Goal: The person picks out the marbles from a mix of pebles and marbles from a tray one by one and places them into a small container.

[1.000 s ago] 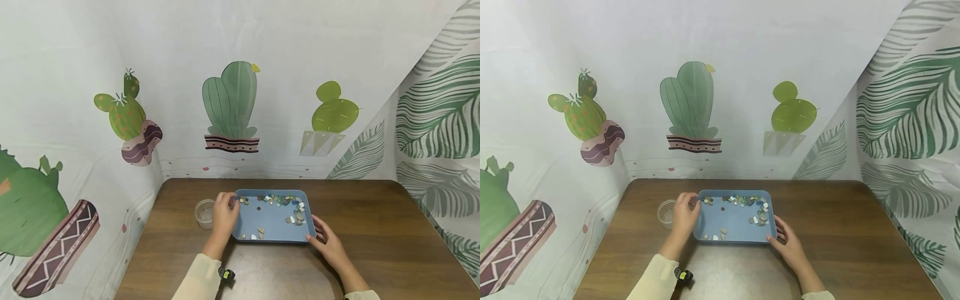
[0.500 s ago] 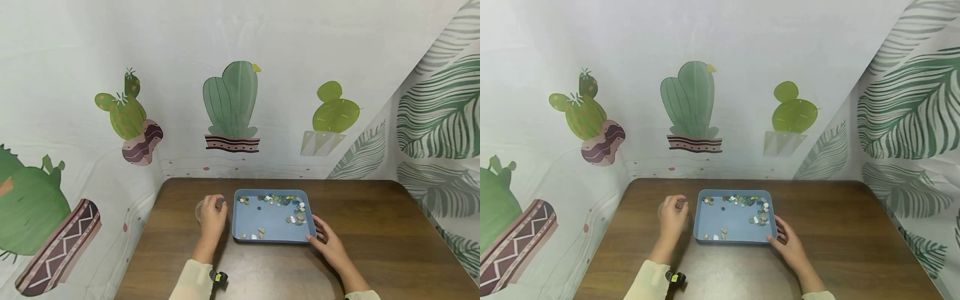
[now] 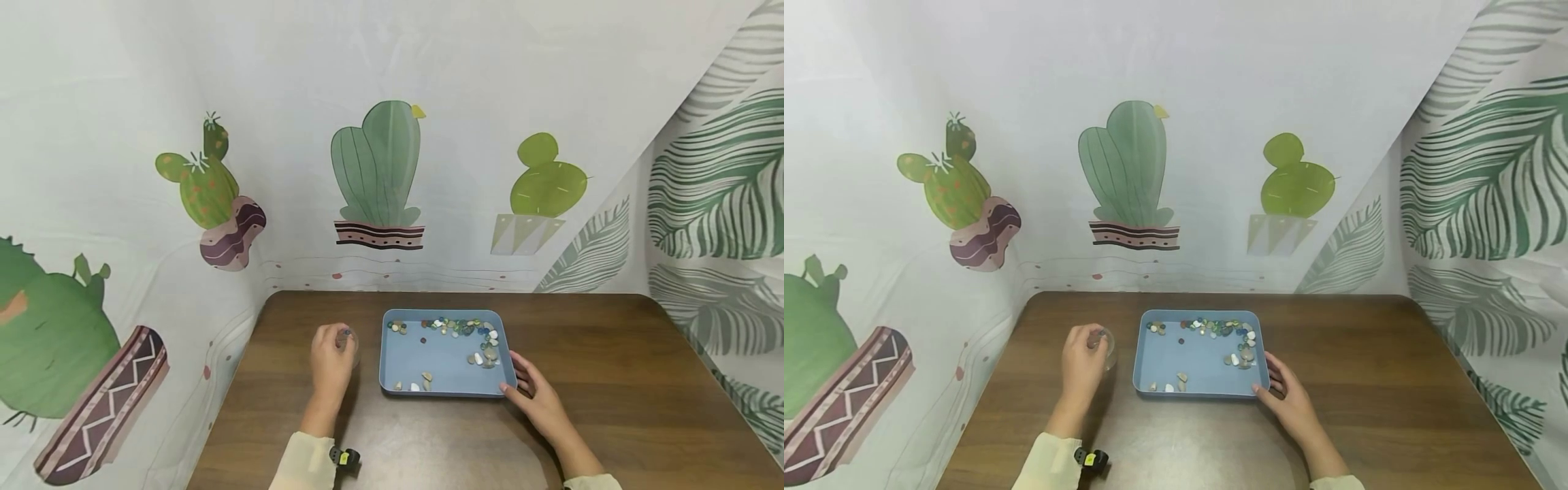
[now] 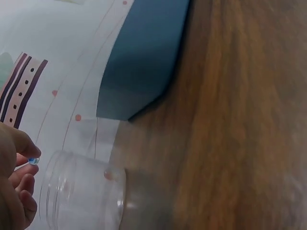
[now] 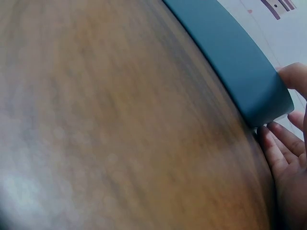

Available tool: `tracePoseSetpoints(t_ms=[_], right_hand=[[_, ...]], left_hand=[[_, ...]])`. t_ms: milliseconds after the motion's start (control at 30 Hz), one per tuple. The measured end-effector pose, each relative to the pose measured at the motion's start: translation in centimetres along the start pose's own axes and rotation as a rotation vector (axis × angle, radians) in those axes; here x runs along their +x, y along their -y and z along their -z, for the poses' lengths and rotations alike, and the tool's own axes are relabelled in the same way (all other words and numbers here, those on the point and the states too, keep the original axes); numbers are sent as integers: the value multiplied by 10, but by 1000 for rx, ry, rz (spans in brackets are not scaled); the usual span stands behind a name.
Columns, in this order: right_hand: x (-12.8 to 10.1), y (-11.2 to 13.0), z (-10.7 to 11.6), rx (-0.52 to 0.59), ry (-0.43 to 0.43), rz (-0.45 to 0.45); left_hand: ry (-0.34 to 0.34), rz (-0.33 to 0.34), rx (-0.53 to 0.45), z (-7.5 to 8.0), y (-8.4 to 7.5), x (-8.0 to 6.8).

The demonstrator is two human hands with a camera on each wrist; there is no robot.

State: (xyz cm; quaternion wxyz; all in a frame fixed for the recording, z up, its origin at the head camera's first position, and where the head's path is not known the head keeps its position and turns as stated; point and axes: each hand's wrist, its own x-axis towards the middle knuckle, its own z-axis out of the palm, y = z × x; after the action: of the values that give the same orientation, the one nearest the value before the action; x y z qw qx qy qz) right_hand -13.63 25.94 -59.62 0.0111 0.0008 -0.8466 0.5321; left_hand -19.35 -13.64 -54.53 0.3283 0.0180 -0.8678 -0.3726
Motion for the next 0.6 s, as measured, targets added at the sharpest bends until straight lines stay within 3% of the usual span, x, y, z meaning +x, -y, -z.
tracePoseSetpoints(t_ms=[200,600], right_hand=[[0,2,0,2,5,-4],[-1,5,0,-1,10,-12]], left_hand=[[-10,-31,69,6,6,-3],[-20,-28,75,7,12,-2]])
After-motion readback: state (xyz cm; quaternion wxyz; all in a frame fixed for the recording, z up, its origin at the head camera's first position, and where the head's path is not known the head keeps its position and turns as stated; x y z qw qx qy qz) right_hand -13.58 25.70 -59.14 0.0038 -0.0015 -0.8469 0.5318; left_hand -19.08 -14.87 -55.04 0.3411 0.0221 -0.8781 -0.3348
